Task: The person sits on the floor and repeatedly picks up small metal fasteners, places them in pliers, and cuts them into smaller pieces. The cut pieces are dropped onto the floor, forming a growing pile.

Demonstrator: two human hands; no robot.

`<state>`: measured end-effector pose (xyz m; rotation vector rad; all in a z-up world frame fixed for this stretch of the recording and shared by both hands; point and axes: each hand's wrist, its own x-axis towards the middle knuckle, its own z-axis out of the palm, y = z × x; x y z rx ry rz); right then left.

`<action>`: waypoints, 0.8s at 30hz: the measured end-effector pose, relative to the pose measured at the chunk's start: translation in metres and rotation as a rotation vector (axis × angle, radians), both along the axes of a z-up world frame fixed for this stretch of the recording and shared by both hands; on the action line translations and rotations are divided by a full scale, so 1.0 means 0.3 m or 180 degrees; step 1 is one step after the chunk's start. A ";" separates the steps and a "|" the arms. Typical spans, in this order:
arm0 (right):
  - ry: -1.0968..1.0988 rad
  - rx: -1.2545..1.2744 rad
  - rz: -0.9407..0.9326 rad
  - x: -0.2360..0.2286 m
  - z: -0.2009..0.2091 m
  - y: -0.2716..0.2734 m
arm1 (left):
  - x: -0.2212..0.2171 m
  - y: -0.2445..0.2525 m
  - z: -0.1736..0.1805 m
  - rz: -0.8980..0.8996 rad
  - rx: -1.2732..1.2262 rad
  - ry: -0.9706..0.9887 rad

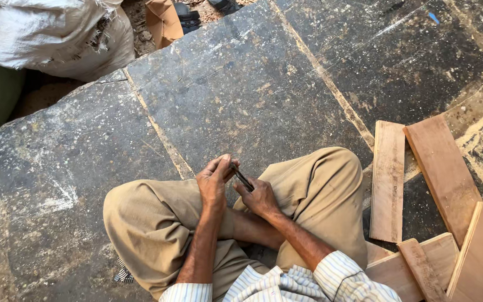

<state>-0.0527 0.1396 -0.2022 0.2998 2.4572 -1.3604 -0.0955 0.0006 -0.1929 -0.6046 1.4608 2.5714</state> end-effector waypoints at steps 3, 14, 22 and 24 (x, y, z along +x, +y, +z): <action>0.0230 -0.0002 0.0002 0.004 -0.007 0.003 | 0.006 0.017 -0.011 0.0090 -0.0064 -0.0024; 0.0094 0.0290 0.0155 0.001 0.007 -0.005 | -0.013 0.005 -0.006 0.0171 -0.0032 -0.0306; 0.0324 0.0406 0.0156 0.019 0.006 -0.014 | -0.028 -0.050 -0.025 0.0316 0.0810 -0.1049; 0.0131 0.0234 0.0111 0.024 0.000 -0.020 | -0.028 -0.061 -0.025 0.0173 0.0779 -0.0911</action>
